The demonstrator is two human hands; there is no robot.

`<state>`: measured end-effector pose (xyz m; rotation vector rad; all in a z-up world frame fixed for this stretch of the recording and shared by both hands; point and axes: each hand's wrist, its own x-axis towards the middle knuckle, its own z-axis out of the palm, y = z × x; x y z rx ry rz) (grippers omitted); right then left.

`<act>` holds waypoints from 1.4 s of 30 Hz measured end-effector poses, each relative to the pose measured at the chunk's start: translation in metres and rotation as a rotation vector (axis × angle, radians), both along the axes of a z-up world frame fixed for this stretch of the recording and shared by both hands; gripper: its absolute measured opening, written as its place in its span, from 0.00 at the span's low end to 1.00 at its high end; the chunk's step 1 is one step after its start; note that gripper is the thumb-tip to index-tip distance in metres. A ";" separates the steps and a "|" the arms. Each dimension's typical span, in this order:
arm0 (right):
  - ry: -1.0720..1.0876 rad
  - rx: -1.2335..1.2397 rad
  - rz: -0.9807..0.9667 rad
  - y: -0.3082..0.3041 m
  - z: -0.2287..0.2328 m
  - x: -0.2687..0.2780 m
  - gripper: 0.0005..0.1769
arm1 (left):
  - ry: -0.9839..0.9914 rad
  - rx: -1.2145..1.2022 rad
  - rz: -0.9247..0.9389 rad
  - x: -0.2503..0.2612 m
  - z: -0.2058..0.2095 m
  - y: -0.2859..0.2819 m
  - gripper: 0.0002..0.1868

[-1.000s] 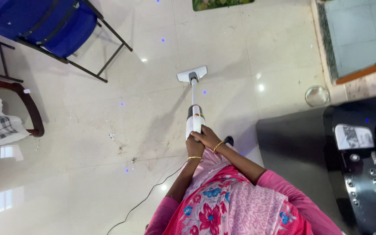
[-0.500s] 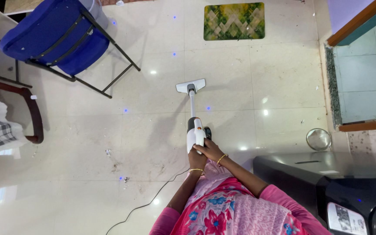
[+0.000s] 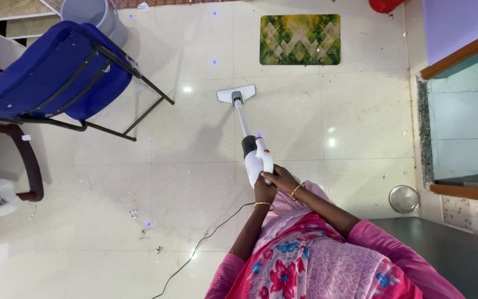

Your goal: The person cleans the floor by hand using a white and grey handheld vacuum cleaner, moving it across various sections of the room to collect debris.

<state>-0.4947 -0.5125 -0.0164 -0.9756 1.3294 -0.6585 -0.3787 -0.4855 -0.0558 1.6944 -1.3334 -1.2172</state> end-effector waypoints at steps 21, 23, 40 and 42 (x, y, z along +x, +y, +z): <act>0.083 -0.035 0.428 -0.317 0.018 -0.101 0.30 | -0.075 -0.119 0.350 -0.108 0.006 -0.267 0.18; 0.072 -0.025 0.455 -0.340 0.021 -0.103 0.30 | 0.002 0.031 0.386 -0.108 0.019 -0.283 0.18; 0.080 -0.047 0.508 -0.638 -0.019 -0.097 0.25 | 0.023 -0.007 0.417 -0.107 0.008 -0.583 0.18; 0.069 -0.052 0.493 -0.665 -0.016 -0.086 0.25 | 0.035 0.007 0.433 -0.103 0.013 -0.609 0.17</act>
